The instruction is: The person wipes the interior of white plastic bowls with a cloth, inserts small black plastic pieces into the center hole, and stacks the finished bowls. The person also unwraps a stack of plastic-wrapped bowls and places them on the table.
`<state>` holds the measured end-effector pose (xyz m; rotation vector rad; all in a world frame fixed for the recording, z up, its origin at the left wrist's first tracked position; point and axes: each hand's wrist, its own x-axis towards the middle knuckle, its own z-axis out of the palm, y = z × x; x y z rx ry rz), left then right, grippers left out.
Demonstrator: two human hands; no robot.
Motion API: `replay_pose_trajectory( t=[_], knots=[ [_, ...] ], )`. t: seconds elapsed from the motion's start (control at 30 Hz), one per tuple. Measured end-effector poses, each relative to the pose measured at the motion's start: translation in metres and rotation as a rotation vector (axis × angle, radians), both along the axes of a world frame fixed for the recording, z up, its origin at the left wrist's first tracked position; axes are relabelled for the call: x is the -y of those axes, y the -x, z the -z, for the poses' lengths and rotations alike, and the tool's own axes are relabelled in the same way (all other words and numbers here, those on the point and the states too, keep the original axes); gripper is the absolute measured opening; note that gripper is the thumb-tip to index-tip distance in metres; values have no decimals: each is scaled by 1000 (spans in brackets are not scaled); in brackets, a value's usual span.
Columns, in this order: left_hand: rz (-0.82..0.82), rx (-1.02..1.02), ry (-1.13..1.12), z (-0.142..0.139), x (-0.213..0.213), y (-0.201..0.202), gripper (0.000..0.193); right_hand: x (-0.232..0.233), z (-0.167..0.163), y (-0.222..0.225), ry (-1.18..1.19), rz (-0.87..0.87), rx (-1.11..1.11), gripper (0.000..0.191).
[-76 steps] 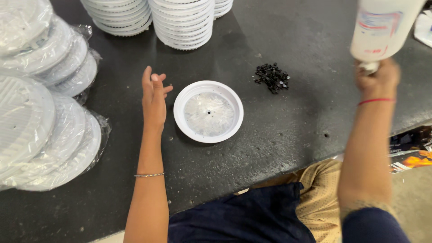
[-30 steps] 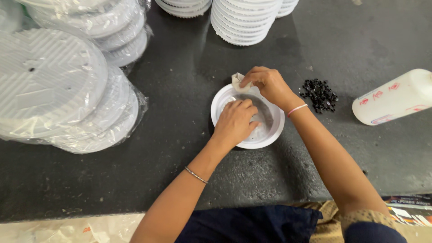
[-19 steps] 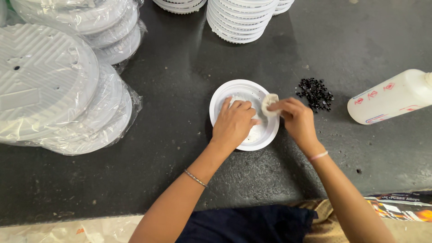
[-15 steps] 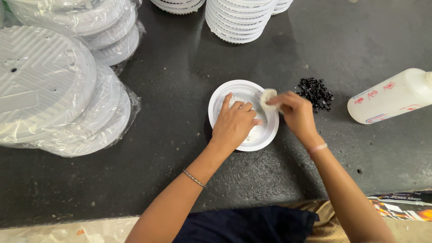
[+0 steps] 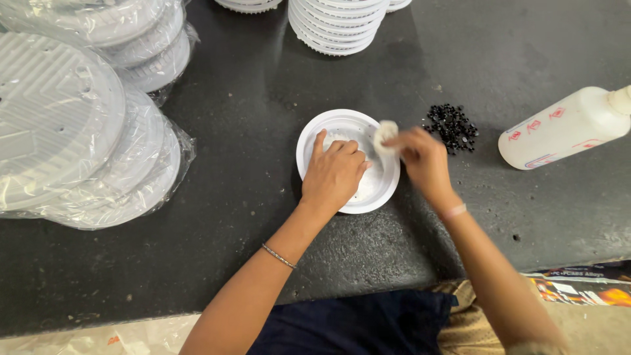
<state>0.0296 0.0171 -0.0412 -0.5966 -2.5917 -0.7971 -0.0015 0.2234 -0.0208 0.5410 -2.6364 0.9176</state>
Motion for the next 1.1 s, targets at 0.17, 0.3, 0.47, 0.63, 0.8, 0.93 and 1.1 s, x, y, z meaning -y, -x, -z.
replay_pose_trajectory(
  t=[0.17,0.3,0.47,0.63,0.8,0.93,1.1],
  knots=[
    [17,-39,7,-1,-3,-1,17,-1,7,-80,62,59,-31,37],
    [26,-33,41,-1,-2,1,17,-1,4,-52,-38,63,-104,31],
    [17,-26,49,1,-3,-1,19,7,0,27,-55,-73,-142,32],
    [-34,-62,55,-1,-8,-3,23,11,3,32,69,-115,-135,38],
    [-25,-51,68,2,-8,1,24,-1,9,10,41,-4,-77,39],
    [-31,-52,81,0,-15,6,27,0,7,31,-25,-30,-118,35],
    [-46,-76,107,-5,-18,4,29,2,9,38,55,-83,-161,38]
  ],
)
